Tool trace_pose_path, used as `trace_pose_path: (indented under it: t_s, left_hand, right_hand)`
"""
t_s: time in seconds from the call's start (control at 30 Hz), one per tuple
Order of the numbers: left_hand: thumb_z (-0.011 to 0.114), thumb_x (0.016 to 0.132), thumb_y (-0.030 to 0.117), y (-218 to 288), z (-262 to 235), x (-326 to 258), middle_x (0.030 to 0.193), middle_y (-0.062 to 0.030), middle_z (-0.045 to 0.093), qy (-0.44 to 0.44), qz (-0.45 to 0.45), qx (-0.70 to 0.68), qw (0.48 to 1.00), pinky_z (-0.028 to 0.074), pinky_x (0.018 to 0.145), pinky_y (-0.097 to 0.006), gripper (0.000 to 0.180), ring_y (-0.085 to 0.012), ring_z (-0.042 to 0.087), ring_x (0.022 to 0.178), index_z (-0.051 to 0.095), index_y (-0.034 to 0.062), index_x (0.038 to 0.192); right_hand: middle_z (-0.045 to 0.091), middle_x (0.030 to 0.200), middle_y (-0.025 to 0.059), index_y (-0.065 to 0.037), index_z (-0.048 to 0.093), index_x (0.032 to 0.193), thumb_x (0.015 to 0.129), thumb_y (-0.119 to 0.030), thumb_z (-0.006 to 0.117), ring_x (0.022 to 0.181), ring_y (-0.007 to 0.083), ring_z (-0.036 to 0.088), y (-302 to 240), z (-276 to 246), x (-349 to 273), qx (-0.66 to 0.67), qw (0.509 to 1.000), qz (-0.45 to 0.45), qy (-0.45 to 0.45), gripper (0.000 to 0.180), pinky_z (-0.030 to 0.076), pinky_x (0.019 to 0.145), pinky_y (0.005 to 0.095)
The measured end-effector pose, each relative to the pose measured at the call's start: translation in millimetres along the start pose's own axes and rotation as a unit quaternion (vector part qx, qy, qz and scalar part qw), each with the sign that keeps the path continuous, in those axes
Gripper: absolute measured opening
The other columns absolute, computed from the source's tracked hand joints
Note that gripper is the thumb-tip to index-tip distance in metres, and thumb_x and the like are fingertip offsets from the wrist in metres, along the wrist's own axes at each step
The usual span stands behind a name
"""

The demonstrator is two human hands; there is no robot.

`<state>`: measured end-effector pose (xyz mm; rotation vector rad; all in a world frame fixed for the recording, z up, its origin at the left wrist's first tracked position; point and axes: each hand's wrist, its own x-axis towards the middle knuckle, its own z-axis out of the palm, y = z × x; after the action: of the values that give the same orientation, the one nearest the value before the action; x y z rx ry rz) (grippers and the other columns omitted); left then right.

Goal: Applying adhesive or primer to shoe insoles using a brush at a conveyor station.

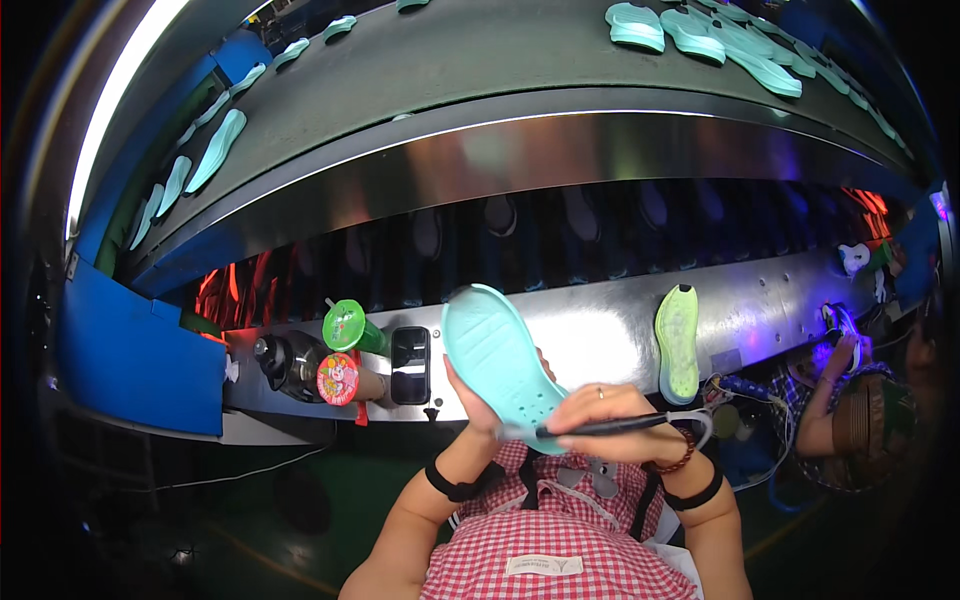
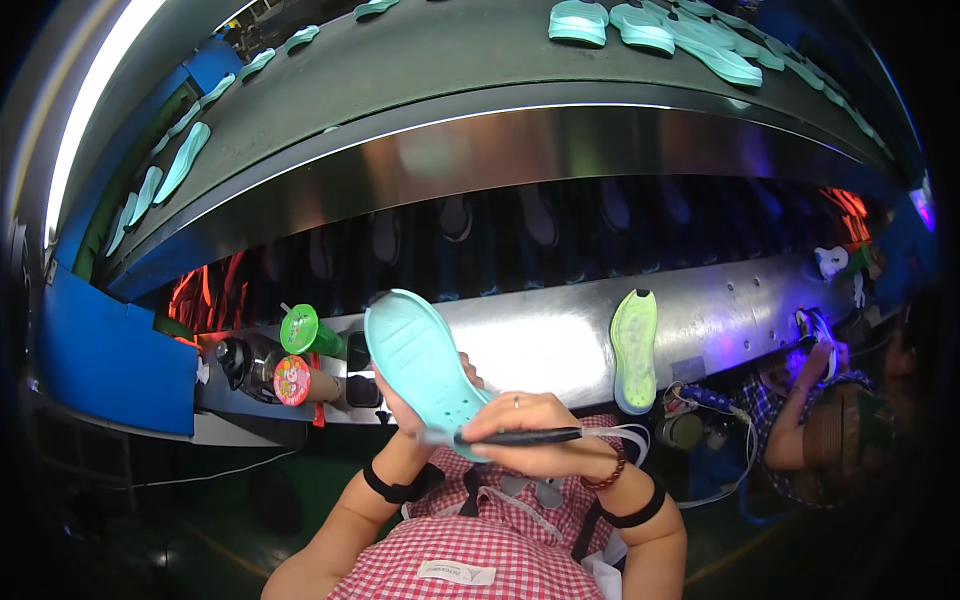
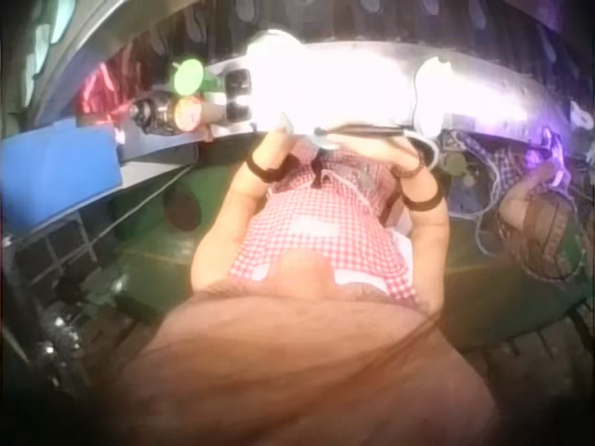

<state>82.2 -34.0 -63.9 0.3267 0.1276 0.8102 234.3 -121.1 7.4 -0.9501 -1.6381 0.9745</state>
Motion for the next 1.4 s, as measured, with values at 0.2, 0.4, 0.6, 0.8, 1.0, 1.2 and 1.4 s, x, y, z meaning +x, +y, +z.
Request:
trace_pose_path:
  t_s: [0.2, 0.4, 0.6, 0.8, 1.0, 1.2, 1.4]
  left_hand:
    - [0.007, 0.069, 0.078, 8, 7, 13, 0.086, -0.0166, 0.056, 0.093, 0.117, 0.064, 0.987, 0.045, 0.07, -0.04, 0.095, -0.0287, 0.056, 0.073, 0.047, 0.0013, 0.108]
    - [0.007, 0.068, 0.079, 15, 23, 11, 0.082, -0.0173, 0.056, 0.072, 0.164, 0.071, 0.981, 0.045, 0.068, -0.04, 0.096, -0.028, 0.054, 0.071, 0.047, -0.0005, 0.106]
    - [0.007, 0.068, 0.079, 24, 24, 8, 0.082, -0.017, 0.056, 0.045, 0.178, 0.13, 0.974, 0.045, 0.066, -0.04, 0.096, -0.0275, 0.055, 0.07, 0.045, 0.0017, 0.109]
    - [0.008, 0.071, 0.077, 30, 27, 9, 0.089, -0.0177, 0.056, 0.03, 0.154, 0.17, 0.973, 0.047, 0.069, -0.039, 0.093, -0.0273, 0.056, 0.077, 0.042, 0.0022, 0.114]
    - [0.023, 0.079, 0.067, 12, 57, -17, 0.115, -0.0196, 0.048, 0.126, 0.048, 0.094, 0.986, 0.044, 0.083, -0.044, 0.081, -0.0322, 0.052, 0.098, 0.03, 0.0043, 0.129]
    - [0.041, 0.083, 0.039, 26, 4, -18, 0.113, -0.0205, 0.05, -0.026, -0.098, 0.161, 0.982, 0.045, 0.083, -0.042, 0.06, -0.03, 0.055, 0.096, 0.031, 0.0002, 0.127]
    - [0.047, 0.085, 0.029, 31, 21, -13, 0.107, -0.0169, 0.053, -0.01, -0.256, 0.143, 0.956, 0.047, 0.08, -0.028, 0.05, -0.0192, 0.057, 0.092, 0.039, -0.0063, 0.12]
  right_hand:
    - [0.064, 0.082, 0.0108, -0.001, 0.064, 0.084, 0.067, 0.001, 0.067, 0.081, 0.0202, 0.061, 5, -4, -5, -0.011, 0.998, 0.036, 0.055, 0.017, 0.048, 0.075, 0.0277]
    - [0.064, 0.087, 0.0101, -0.002, 0.065, 0.085, 0.067, -0.002, 0.068, 0.085, 0.0205, 0.061, 8, -12, -10, -0.039, 0.99, 0.04, 0.126, 0.018, 0.048, 0.077, 0.0297]
    - [0.064, 0.087, 0.0113, -0.001, 0.064, 0.087, 0.067, 0.001, 0.067, 0.084, 0.0205, 0.06, 2, -14, -15, 0.099, 0.995, 0.013, 0.021, 0.02, 0.047, 0.077, 0.0296]
    - [0.063, 0.088, 0.0152, 0.003, 0.063, 0.083, 0.066, 0.005, 0.065, 0.087, 0.023, 0.06, 3, -5, -17, 0.025, 0.999, 0.038, 0.025, 0.017, 0.047, 0.08, 0.0321]
    - [0.061, 0.093, 0.0154, 0.004, 0.061, 0.088, 0.074, 0.002, 0.061, 0.089, 0.0205, 0.059, 9, 18, -22, 0.479, 0.834, 0.176, 0.211, 0.015, 0.046, 0.082, 0.0289]
    - [0.063, 0.089, 0.0124, -0.001, 0.063, 0.09, 0.069, 0.0, 0.066, 0.084, 0.019, 0.061, -16, 5, -18, 0.074, 0.993, 0.089, 0.013, 0.021, 0.049, 0.074, 0.0274]
    - [0.064, 0.09, 0.0103, -0.002, 0.063, 0.089, 0.071, -0.005, 0.066, 0.083, 0.0192, 0.062, -15, -4, -15, 0.009, 0.993, 0.092, -0.076, 0.019, 0.049, 0.073, 0.0276]
